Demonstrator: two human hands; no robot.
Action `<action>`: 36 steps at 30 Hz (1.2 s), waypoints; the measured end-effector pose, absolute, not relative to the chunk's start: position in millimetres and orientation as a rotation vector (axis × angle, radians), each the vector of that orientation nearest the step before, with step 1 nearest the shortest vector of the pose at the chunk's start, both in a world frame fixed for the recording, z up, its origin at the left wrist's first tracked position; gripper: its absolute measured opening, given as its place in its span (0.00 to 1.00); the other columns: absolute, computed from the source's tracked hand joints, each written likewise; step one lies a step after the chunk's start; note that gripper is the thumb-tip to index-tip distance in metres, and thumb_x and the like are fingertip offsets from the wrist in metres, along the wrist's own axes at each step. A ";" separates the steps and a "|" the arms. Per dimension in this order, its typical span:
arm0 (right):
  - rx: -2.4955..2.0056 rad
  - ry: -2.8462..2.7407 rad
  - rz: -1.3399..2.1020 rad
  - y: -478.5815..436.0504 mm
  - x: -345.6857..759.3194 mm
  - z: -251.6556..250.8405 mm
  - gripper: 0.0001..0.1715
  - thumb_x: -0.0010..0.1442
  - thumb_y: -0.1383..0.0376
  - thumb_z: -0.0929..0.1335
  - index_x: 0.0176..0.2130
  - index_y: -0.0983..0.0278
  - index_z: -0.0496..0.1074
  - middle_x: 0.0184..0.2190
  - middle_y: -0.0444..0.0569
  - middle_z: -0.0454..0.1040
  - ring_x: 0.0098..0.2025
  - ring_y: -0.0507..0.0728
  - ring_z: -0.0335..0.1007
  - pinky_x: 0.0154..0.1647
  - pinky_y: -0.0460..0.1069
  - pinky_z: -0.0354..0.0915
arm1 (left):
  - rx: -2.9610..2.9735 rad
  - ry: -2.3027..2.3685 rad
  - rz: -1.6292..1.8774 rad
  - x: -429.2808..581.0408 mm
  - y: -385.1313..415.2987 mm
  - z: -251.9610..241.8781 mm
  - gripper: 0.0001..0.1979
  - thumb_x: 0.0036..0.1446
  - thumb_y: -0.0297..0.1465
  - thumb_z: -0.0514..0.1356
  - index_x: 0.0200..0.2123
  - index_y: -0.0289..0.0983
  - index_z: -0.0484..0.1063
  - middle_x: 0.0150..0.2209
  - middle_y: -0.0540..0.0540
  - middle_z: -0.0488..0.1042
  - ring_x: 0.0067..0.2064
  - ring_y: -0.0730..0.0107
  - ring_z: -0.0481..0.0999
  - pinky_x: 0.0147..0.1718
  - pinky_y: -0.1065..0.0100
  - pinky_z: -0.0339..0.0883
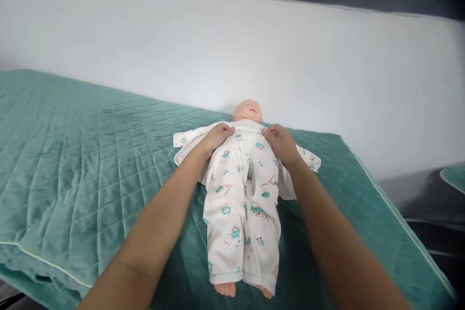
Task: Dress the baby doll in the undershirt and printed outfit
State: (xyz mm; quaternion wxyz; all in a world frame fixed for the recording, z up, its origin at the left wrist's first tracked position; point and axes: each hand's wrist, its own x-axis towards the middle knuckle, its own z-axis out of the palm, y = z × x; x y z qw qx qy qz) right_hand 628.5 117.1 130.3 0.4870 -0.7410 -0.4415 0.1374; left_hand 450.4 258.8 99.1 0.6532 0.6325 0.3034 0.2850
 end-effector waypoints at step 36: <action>-2.120 -1.054 -0.100 64.2 601.6 110.4 0.24 0.66 0.48 0.60 0.25 0.60 0.59 0.25 0.44 0.64 0.30 0.55 0.54 0.33 0.51 0.49 | 1.390 0.700 0.437 385.6 235.2 91.7 0.13 0.43 0.23 0.60 0.35 0.38 0.75 0.33 0.47 0.77 0.35 0.65 0.74 0.35 0.67 0.67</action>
